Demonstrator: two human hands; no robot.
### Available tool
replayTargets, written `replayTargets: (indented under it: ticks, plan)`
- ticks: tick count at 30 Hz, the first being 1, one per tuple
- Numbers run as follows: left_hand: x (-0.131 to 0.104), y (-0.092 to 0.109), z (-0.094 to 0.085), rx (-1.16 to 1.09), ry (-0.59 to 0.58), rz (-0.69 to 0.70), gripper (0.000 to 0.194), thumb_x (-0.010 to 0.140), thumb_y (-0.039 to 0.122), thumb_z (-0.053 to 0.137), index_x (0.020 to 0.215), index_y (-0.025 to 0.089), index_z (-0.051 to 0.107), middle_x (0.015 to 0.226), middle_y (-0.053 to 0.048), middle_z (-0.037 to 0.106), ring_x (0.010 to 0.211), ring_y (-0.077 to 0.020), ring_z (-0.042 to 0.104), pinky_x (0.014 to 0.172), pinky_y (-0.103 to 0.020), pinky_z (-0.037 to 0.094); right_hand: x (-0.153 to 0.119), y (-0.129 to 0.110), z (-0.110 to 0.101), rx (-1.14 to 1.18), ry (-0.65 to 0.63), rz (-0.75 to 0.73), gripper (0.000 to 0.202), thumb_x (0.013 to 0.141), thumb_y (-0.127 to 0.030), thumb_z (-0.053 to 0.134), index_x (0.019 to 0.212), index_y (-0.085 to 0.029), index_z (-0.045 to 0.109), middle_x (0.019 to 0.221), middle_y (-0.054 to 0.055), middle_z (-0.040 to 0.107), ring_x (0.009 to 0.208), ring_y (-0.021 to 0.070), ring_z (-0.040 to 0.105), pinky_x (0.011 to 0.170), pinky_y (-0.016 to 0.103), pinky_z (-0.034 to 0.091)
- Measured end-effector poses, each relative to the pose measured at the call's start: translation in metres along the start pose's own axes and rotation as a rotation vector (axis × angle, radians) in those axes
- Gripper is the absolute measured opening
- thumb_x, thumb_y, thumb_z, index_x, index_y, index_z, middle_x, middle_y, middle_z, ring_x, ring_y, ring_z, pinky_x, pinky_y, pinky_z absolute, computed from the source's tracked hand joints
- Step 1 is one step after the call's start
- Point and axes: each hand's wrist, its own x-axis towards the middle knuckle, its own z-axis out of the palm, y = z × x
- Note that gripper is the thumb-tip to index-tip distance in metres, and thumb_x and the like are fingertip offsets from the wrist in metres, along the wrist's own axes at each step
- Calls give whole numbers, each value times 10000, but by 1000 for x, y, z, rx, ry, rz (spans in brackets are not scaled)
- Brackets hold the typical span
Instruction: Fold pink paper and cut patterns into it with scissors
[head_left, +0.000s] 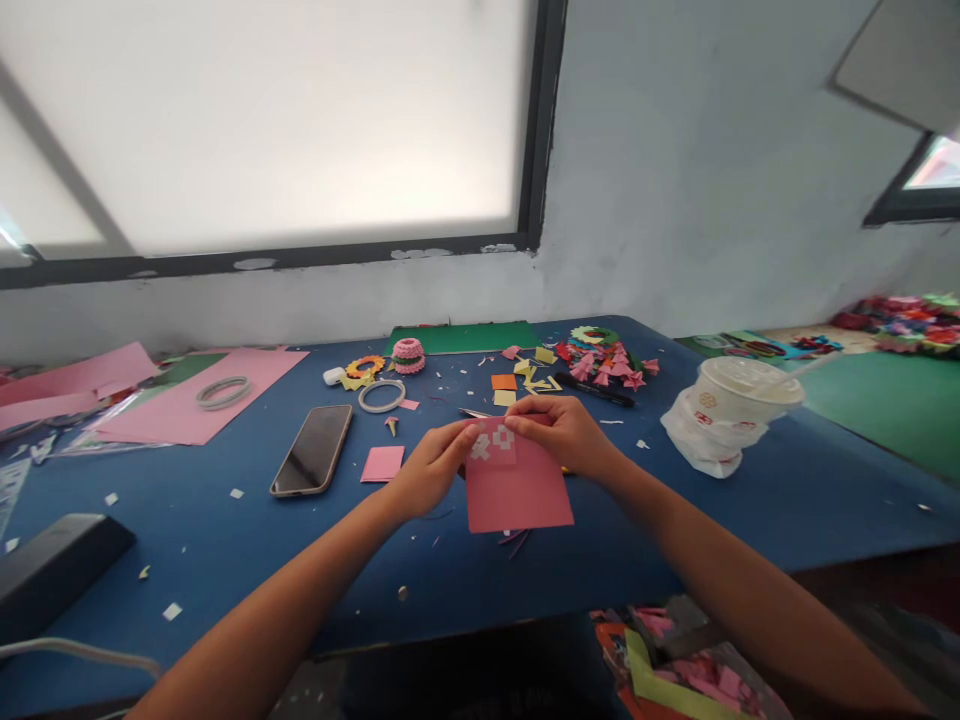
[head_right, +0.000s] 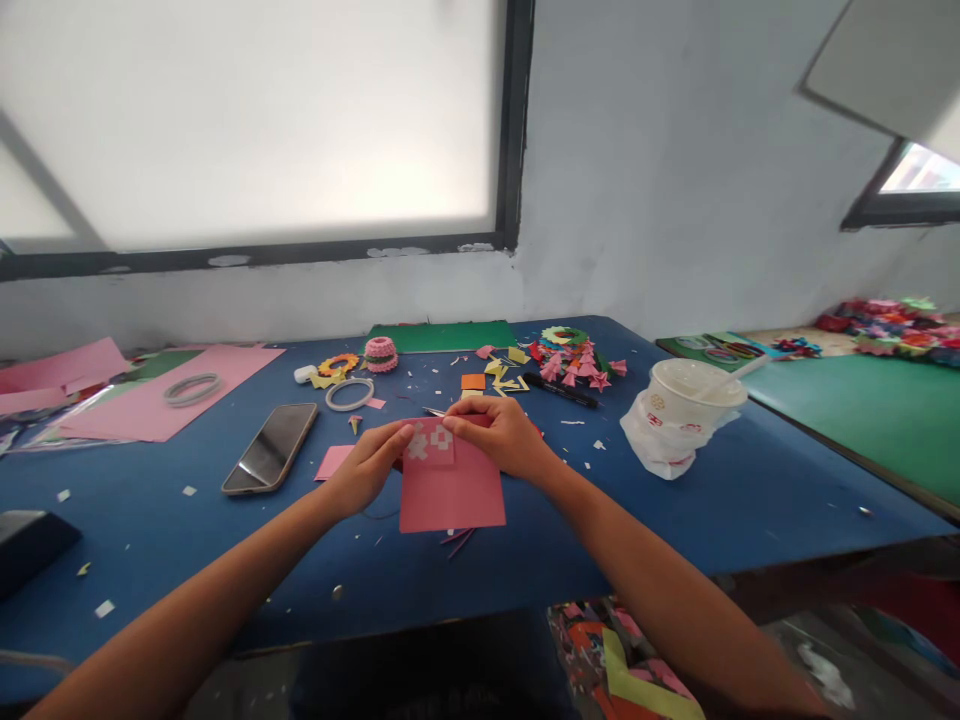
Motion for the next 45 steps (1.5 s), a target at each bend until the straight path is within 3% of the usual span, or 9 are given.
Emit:
replayTargets:
  ticks: [5,9,12,16,20,25,31,37,45]
  plan:
    - [2,5,-3,-31,179,99,380,809,365,520,1144,187,498,800,-20,612,590,-92,551,505,-201,483,2,3,-1,58,19,28,236,731,-413,588,751,-183,636,715,14,603,599,120,531,503,217,407]
    - [3,5,-5,50,180,97,248,791,324,548,957,145,591,668,-5,582,546,-83,535,499,-203,498,2,7,-2,62,17,35,239,732,-418,591,756,-186,639,718,11,606,598,117,531,516,218,407]
    - [3,4,-4,23,164,74,340,755,306,593,1061,168,543,776,-22,597,601,-92,550,494,-197,487,3,8,-3,59,14,47,236,728,-419,597,752,-187,637,707,5,598,587,111,520,514,217,400]
    - [4,4,-6,52,80,35,515,703,263,635,1181,195,457,884,-44,608,703,-114,566,563,-215,482,3,8,-3,40,-18,42,245,735,-423,579,753,-184,635,697,6,595,585,114,517,507,219,390]
    - [7,-1,-11,117,-40,-25,362,685,197,604,1042,168,552,823,-23,609,697,-113,551,605,-231,461,5,13,-1,-40,-40,16,248,742,-412,567,751,-175,640,723,16,620,634,136,547,540,231,401]
    - [10,-15,-18,305,-141,-99,118,694,214,551,782,140,579,594,35,511,515,-80,441,465,-193,331,8,29,11,-121,-110,-36,223,765,-380,548,785,-181,649,761,16,649,705,155,579,609,245,426]
    - [11,-32,-23,617,-140,-16,84,666,205,534,611,154,572,499,55,429,485,-78,346,454,-209,226,10,45,23,-198,-153,-191,191,779,-335,558,801,-177,663,772,36,663,707,152,592,652,260,448]
    - [9,-39,-23,717,-192,107,138,721,190,508,738,179,644,640,3,591,577,-112,468,542,-215,317,12,50,19,-343,-279,-414,225,832,-324,505,851,-178,675,804,66,648,740,161,586,681,280,455]
    - [4,-37,-21,894,-310,273,147,808,200,490,879,187,619,834,-44,628,750,-154,578,670,-238,425,6,39,12,-345,-443,-449,147,814,-241,531,847,-185,663,864,41,643,750,125,594,720,242,461]
